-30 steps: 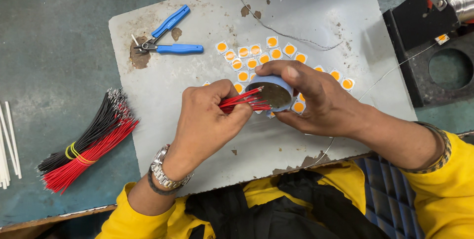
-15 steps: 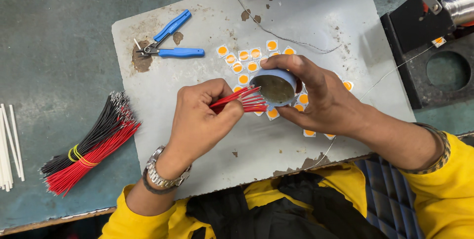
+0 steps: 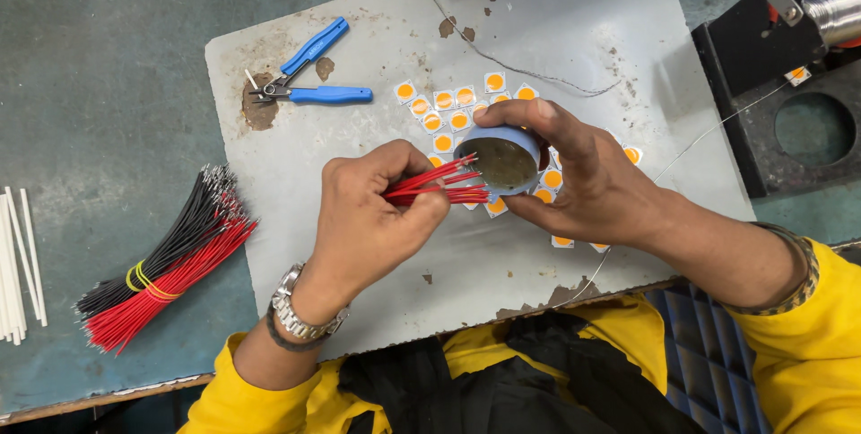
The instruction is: The person dips the ends of red wires into a small container of flux, then uses a soldering iron to attach the wires to square LED modules on a workbench. The person handles the wires and LEDs one at a time, placing each soldered unit aside.
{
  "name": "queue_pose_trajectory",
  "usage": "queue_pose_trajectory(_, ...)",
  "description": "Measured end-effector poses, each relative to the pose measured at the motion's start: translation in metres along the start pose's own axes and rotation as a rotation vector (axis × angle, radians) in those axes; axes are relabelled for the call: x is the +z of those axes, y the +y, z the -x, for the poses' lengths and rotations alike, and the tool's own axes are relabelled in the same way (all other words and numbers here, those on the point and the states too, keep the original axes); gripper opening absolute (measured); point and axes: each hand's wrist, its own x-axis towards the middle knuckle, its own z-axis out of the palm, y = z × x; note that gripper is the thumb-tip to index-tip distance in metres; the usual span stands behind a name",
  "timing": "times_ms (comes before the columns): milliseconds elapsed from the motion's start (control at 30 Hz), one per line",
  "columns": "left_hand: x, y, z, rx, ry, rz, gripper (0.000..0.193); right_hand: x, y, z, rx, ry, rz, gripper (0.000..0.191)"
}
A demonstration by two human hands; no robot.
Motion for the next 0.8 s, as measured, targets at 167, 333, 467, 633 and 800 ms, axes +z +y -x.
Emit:
queue_pose_trajectory(167, 0.0012, -0.0003, 0.0013, 0.076, 0.013, -0.046, 0.015, -0.0003, -0.0005, -0.0002, 0.02, -0.016, -0.011, 0.127)
queue_pose_trajectory(333, 0.0019, -0.0005, 0.0023, 0.164, 0.021, -0.09, 0.013, -0.001, -0.0006, -0.0006, -0.003, -0.017, -0.008, 0.128)
queue_pose_trajectory(467, 0.0023, -0.0009, 0.0026, 0.145, 0.018, -0.094, 0.013, -0.0015, -0.0006, 0.0, -0.001, -0.017, -0.014, 0.128)
queue_pose_trajectory(633, 0.0005, -0.0012, 0.0003, 0.112, -0.012, -0.067, 0.012, -0.0013, 0.0002, -0.0002, -0.011, -0.012, -0.008, 0.128)
queue_pose_trajectory(800, -0.0002, 0.0035, -0.0019, 0.039, -0.063, -0.009, 0.011, -0.0014, -0.0006, -0.0016, -0.001, -0.008, -0.006, 0.128)
